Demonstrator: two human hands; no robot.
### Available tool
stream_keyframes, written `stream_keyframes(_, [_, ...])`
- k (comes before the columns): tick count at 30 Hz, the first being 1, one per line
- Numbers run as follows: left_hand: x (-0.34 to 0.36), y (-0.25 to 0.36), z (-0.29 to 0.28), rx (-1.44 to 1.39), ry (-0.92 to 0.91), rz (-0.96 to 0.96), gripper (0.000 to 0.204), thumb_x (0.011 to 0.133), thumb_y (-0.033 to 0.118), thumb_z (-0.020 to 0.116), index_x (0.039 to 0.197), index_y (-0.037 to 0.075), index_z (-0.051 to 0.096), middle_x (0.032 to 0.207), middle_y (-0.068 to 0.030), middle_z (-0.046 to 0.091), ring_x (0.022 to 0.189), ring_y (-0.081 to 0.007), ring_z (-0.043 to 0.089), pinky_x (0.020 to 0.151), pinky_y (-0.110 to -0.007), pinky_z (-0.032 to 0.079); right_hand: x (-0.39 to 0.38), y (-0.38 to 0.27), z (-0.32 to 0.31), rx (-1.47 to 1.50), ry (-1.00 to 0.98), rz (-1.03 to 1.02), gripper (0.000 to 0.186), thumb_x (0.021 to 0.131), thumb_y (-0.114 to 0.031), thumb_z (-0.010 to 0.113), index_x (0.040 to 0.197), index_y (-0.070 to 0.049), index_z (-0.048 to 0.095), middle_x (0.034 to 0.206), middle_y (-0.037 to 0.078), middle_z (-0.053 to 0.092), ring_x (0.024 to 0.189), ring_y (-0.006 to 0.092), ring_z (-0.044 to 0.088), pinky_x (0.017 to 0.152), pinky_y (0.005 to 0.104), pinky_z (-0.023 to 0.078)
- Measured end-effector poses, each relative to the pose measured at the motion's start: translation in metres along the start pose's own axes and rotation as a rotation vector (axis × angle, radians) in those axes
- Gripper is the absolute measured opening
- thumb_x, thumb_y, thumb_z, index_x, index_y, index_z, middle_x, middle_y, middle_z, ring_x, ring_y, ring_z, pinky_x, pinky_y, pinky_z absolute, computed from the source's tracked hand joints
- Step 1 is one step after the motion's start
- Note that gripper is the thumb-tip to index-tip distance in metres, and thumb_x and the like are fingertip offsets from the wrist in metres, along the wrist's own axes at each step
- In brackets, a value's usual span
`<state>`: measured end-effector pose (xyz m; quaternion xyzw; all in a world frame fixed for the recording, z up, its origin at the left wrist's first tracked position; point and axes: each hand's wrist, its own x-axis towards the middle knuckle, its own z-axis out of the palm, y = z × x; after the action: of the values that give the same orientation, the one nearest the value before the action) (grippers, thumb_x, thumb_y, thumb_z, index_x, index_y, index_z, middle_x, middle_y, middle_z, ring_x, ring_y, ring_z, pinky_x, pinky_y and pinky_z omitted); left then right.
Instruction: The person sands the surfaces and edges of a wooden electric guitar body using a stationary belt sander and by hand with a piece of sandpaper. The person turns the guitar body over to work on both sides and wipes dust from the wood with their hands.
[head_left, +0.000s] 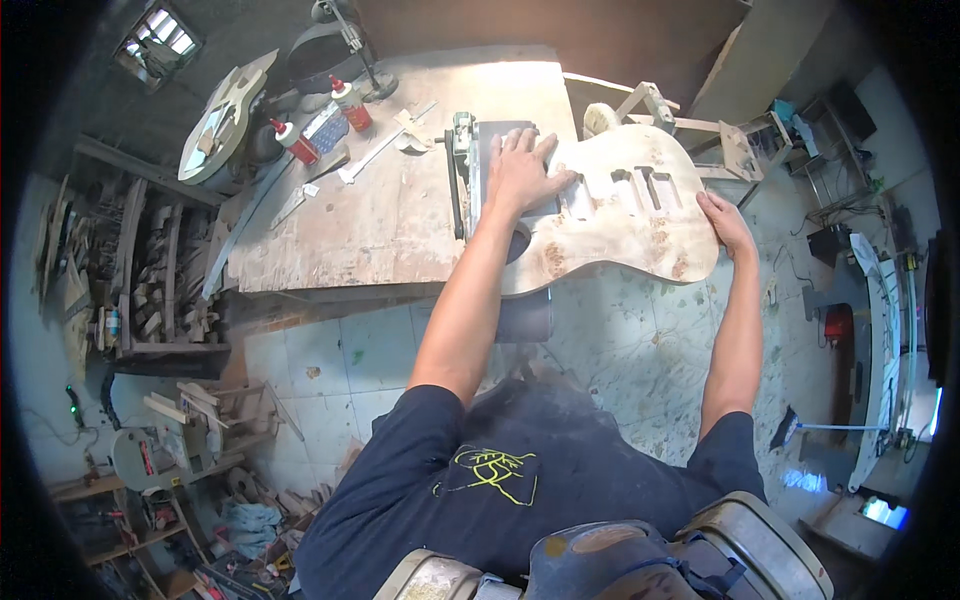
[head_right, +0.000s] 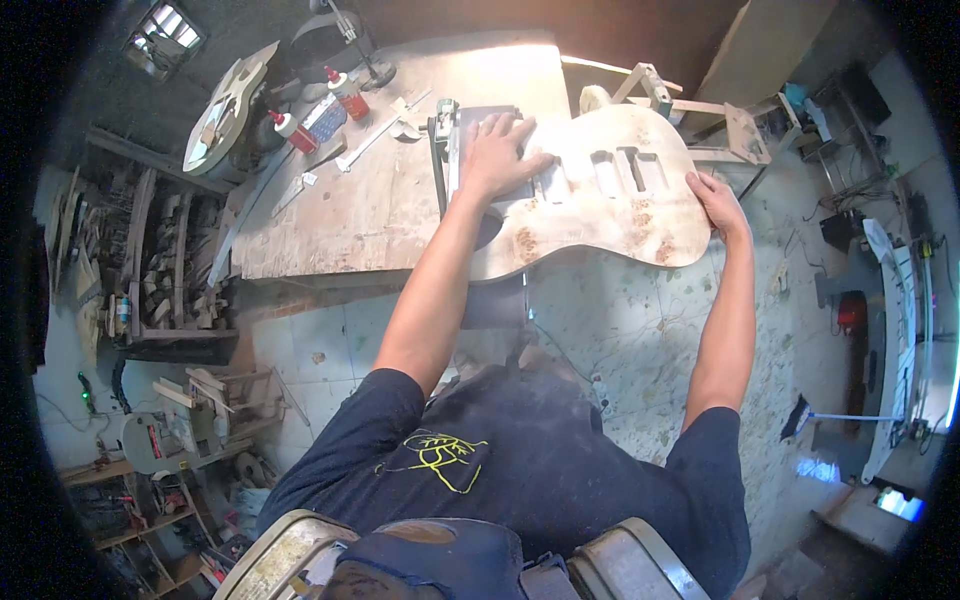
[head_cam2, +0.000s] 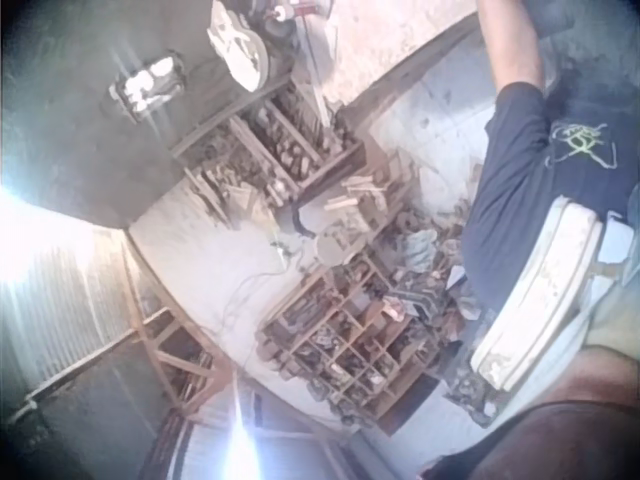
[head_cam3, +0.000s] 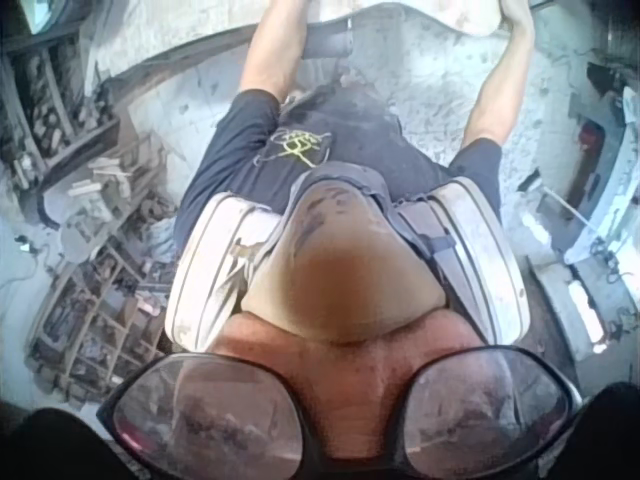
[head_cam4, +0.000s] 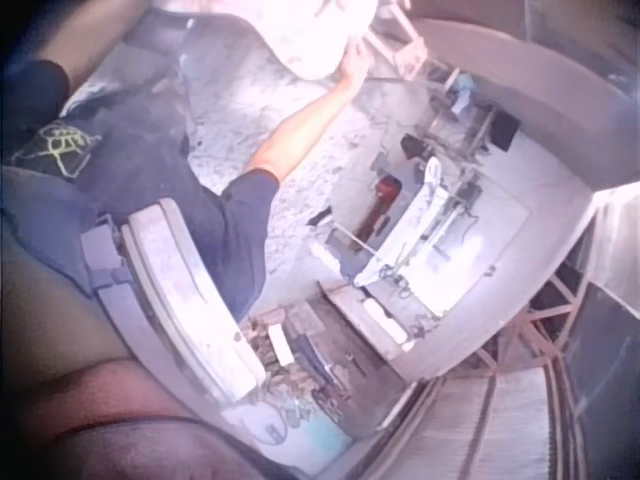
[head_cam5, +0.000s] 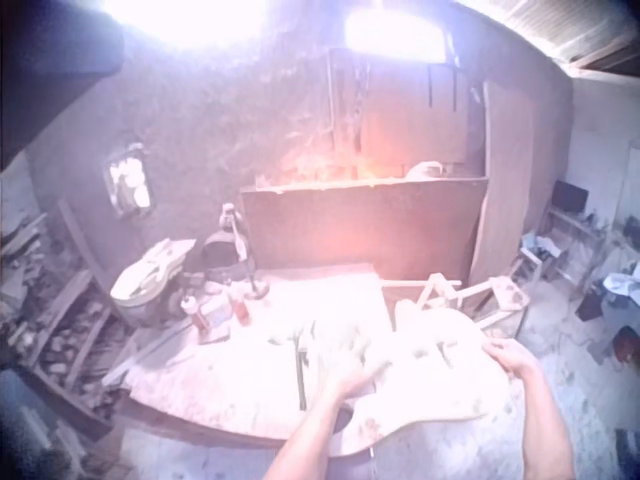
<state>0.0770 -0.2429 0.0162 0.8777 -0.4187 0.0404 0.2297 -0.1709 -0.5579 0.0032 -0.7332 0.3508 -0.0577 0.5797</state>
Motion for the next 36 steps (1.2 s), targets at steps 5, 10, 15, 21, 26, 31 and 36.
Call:
stream_keyframes(5, [-0.008, 0.012, 0.015, -0.007, -0.055, -0.016, 0.076, 0.081, 0.062, 0.061, 0.142, 0.016, 0.056, 0.151, -0.0191, 0.045, 0.145, -0.0348, 0.034, 0.121, -0.051, 0.018, -0.012, 0.013, -0.005, -0.006, 0.001, 0.061, 0.049, 0.098, -0.042, 0.064, 0.129, -0.004, 0.065, 0.106, 0.003, 0.072, 0.086, 0.0085, 0.065, 0.075, 0.0249, 0.051])
stream_keyframes(10, [-0.014, 0.012, 0.012, -0.01, -0.058, -0.021, 0.075, 0.082, 0.062, 0.062, 0.142, 0.017, 0.056, 0.152, -0.0189, 0.044, 0.145, -0.0352, 0.034, 0.121, -0.051, 0.017, -0.015, 0.013, -0.003, -0.058, 0.011, 0.064, 0.046, 0.1, -0.04, 0.061, 0.127, -0.002, 0.066, 0.109, 0.004, 0.071, 0.092, 0.0097, 0.063, 0.082, 0.0262, 0.05])
stream_keyframes(15, [-0.023, -0.012, -0.005, 0.015, -0.062, -0.018, 0.076, 0.083, 0.063, 0.06, 0.144, 0.019, 0.054, 0.152, -0.0189, 0.043, 0.144, -0.0363, 0.034, 0.121, -0.051, 0.018, -0.013, 0.014, 0.026, -0.043, -0.003, -0.115, 0.046, 0.101, -0.038, 0.06, 0.127, -0.001, 0.065, 0.11, 0.005, 0.071, 0.095, 0.0108, 0.062, 0.085, 0.0261, 0.049])
stream_keyframes(21, [-0.052, -0.043, -0.026, 0.029, -0.092, -0.092, 0.08, 0.082, 0.066, 0.06, 0.145, 0.018, 0.053, 0.152, -0.0194, 0.043, 0.144, -0.0374, 0.034, 0.12, -0.049, 0.02, 0.012, 0.014, 0.067, -0.06, -0.022, -0.231, 0.046, 0.101, -0.036, 0.058, 0.128, 0.001, 0.062, 0.113, 0.007, 0.071, 0.1, 0.0126, 0.062, 0.089, 0.0282, 0.048])
stream_keyframes(26, [-0.083, -0.064, -0.056, 0.059, -0.21, -0.314, 0.085, 0.082, 0.071, 0.059, 0.142, 0.011, 0.053, 0.147, -0.0199, 0.047, 0.136, -0.0367, 0.043, 0.112, -0.048, 0.035, 0.012, -0.028, 0.126, -0.127, -0.139, -0.21, 0.046, 0.099, -0.036, 0.06, 0.125, 0.001, 0.064, 0.11, 0.009, 0.071, 0.098, 0.0139, 0.063, 0.088, 0.0299, 0.049])
stream_keyframes(31, [-0.083, -0.082, -0.08, 0.093, -0.51, -0.452, 0.081, 0.085, 0.075, 0.05, 0.109, 0.001, 0.068, 0.107, -0.0248, 0.07, 0.104, -0.0374, 0.065, 0.096, -0.046, 0.047, 0.051, -0.043, 0.166, -0.254, -0.218, -0.264, 0.044, 0.1, -0.036, 0.058, 0.12, 0.001, 0.066, 0.103, 0.008, 0.072, 0.094, 0.0133, 0.062, 0.086, 0.0293, 0.049])
stream_keyframes(36, [-0.102, -0.11, -0.061, -0.13, -0.41, -0.553, 0.084, 0.089, 0.075, 0.042, 0.115, -0.001, 0.069, 0.105, -0.026, 0.071, 0.103, -0.0372, 0.068, 0.091, -0.047, 0.05, 0.077, -0.083, 0.204, -0.761, -0.208, -0.555, 0.047, 0.099, -0.044, 0.052, 0.119, -0.005, 0.068, 0.105, 0.019, 0.069, 0.103, 0.0346, 0.064, 0.094, 0.0422, 0.047])
